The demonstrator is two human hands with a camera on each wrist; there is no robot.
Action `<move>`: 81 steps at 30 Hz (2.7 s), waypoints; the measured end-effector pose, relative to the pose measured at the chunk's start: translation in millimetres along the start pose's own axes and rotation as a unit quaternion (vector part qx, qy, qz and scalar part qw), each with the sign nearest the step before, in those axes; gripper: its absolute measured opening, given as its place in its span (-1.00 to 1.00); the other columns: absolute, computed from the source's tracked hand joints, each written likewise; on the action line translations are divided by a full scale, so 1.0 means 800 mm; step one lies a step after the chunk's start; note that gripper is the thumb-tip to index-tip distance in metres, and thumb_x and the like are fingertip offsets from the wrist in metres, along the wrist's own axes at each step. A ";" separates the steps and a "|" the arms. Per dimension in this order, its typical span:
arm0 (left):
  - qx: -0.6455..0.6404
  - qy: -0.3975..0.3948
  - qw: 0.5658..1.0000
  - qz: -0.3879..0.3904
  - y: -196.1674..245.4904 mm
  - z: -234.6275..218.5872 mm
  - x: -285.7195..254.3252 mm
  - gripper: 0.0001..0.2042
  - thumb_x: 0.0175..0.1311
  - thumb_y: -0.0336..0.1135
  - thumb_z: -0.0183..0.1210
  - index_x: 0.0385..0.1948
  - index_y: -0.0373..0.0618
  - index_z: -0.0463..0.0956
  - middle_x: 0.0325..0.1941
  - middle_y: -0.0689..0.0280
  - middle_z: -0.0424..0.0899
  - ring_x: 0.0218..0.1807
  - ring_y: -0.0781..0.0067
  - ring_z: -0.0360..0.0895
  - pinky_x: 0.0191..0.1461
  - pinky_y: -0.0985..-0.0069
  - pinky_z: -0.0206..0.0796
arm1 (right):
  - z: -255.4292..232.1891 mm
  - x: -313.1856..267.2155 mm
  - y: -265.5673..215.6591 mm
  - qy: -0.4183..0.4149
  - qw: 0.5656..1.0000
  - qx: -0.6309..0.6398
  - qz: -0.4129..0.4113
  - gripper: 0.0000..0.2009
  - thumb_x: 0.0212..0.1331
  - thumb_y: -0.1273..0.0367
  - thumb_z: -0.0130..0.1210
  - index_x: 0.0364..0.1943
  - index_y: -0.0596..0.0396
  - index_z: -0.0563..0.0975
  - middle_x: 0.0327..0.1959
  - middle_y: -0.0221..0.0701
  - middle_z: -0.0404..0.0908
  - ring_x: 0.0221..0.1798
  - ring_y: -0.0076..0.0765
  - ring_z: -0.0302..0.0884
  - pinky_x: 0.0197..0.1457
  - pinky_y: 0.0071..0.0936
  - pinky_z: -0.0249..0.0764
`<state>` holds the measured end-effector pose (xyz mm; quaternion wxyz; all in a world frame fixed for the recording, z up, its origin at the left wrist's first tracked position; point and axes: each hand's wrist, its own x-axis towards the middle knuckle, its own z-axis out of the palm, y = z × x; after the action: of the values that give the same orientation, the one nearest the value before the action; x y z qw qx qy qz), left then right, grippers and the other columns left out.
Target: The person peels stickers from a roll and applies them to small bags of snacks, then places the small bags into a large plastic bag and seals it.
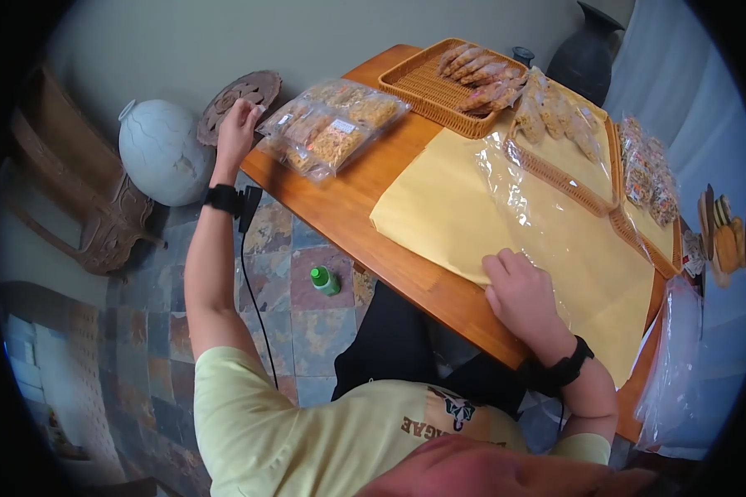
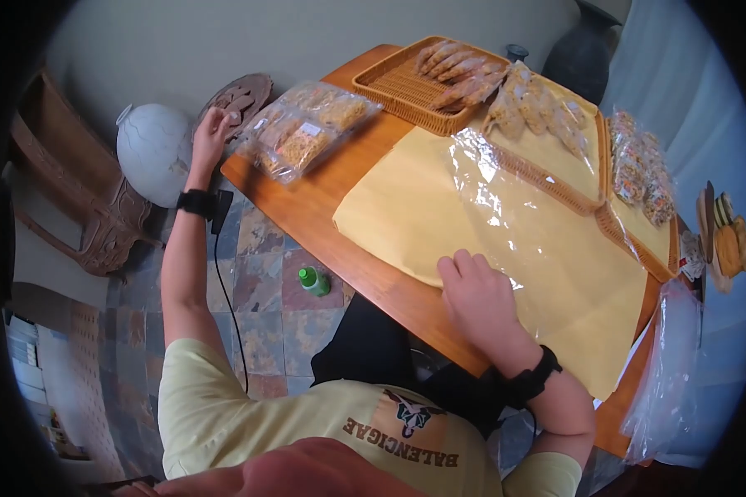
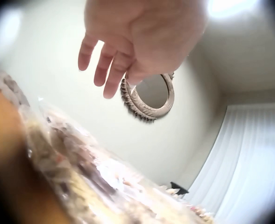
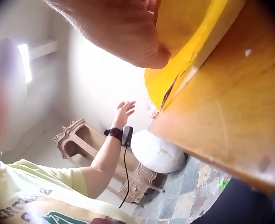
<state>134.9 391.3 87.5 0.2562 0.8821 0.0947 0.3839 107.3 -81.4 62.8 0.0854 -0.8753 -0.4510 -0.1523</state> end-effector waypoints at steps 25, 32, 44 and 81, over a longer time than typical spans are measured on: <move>0.036 -0.255 0.862 0.437 0.269 0.139 -0.161 -0.91 -0.11 -0.44 0.03 -0.50 -0.12 0.40 -0.56 0.29 0.40 -0.51 0.33 0.45 -0.52 0.45 0.30 | -0.061 0.006 0.045 0.209 0.954 0.166 0.134 -0.95 -0.09 0.43 0.09 -0.52 0.08 0.51 -0.52 -0.37 0.52 -0.49 -0.23 0.48 -0.47 -0.45 0.37; 0.036 -0.250 0.850 0.462 0.267 0.168 -0.140 -0.86 -0.01 -0.28 0.08 -0.47 -0.12 0.44 -0.53 0.28 0.46 -0.51 0.34 0.48 -0.54 0.46 0.33 | -0.060 0.005 0.044 0.196 0.958 0.168 0.123 -0.96 -0.10 0.42 0.08 -0.53 0.06 0.51 -0.54 -0.39 0.51 -0.51 -0.24 0.47 -0.48 -0.43 0.37; 0.145 -0.279 0.818 0.482 0.260 0.148 -0.164 -0.80 0.07 -0.30 0.05 -0.36 -0.24 0.48 -0.48 0.20 0.51 -0.51 0.31 0.50 -0.40 0.48 0.38 | -0.061 0.001 0.046 0.192 0.962 0.160 0.108 -0.95 -0.08 0.40 0.06 -0.54 0.05 0.51 -0.55 -0.40 0.50 -0.52 -0.22 0.46 -0.49 -0.39 0.36; -0.080 -0.340 0.934 0.076 0.269 0.213 -0.063 -0.42 0.04 -0.06 0.17 0.09 -0.13 0.22 -0.11 0.03 0.51 -0.15 0.19 0.50 -0.09 0.43 0.31 | -0.102 -0.217 0.166 -0.014 0.800 0.260 0.540 -0.48 0.03 0.24 0.08 0.09 0.12 0.26 -0.33 -0.24 0.51 -0.49 -0.41 0.48 -0.47 -0.50 0.43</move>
<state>217.6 125.6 70.8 0.3130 0.9410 -0.0961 0.0860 105.0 -314.3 78.5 0.3723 -0.9238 0.0710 0.0537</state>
